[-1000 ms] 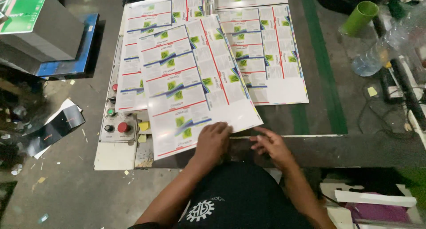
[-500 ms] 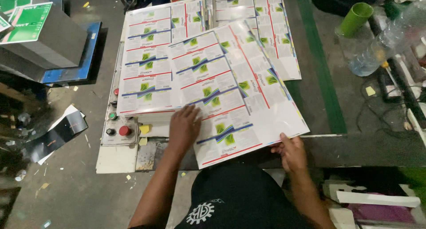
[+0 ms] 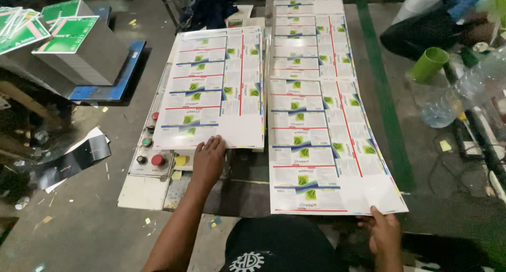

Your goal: The person repeatedly picks up printed sheets from a pile on a table and places them onto a separate stack. The hands move quickly, handling the papers one by one in a repetitive sorting motion.

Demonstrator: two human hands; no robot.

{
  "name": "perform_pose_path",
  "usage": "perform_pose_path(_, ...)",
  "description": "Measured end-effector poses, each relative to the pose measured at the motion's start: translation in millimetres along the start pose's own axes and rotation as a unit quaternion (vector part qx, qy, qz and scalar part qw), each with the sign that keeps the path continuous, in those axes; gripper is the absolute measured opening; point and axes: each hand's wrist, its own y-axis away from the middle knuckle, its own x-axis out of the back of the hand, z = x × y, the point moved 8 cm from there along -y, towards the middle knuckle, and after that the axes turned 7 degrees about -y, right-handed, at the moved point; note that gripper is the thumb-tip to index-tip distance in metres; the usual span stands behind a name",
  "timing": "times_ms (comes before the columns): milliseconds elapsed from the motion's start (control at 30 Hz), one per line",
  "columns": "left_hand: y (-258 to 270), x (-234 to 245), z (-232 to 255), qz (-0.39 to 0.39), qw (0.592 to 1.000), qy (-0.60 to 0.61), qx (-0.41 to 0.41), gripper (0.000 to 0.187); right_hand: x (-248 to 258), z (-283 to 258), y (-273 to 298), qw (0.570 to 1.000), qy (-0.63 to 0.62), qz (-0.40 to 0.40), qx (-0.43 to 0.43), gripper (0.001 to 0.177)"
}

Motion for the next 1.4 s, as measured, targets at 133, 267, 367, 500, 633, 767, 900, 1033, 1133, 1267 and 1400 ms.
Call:
perform_pose_path(133,-18,53,14,-0.006,1.0,0.028,0.006,0.053,16,4,-12,0.999,0.032,0.011,-0.006,0.038)
perform_pose_path(267,-20,45,15,0.001,1.0,-0.011,-0.025,0.067,31,17,-19,0.998,0.058,0.025,-0.013,0.039)
perform_pose_path(367,-30,44,8,0.016,0.999,-0.004,-0.043,0.046,26,19,-22,0.997,0.059,0.04,-0.02,0.039)
perform_pose_path(500,-32,27,-3,0.066,0.995,0.039,-0.059,0.025,18,17,-6,0.997,0.064,0.027,-0.014,0.037)
perform_pose_path(633,-36,47,10,0.051,0.996,0.034,-0.062,0.021,-7,13,1,0.996,0.084,0.016,-0.021,0.035)
perform_pose_path(767,-40,47,13,0.031,0.998,0.046,-0.034,0.029,-47,1,-23,0.995,0.092,-0.019,-0.019,0.031)
perform_pose_path(900,-36,31,11,0.048,0.998,0.034,-0.038,0.022,-83,-17,-58,0.994,0.105,-0.021,-0.019,0.028)
perform_pose_path(1033,-27,34,9,0.063,0.997,0.036,-0.026,0.03,-124,-28,-91,0.994,0.077,-0.072,-0.021,0.03)
perform_pose_path(1133,-31,51,4,0.128,0.99,0.057,-0.027,0.022,-137,-32,-94,0.997,0.034,-0.059,-0.047,0.033)
perform_pose_path(1267,-22,80,0,0.009,0.984,0.142,0.103,0.017,-111,2,-61,0.987,0.05,-0.128,-0.082,0.041)
perform_pose_path(1400,-5,132,45,0.203,0.949,0.233,0.052,0.016,-137,35,-29,0.962,0.106,-0.194,-0.163,0.049)
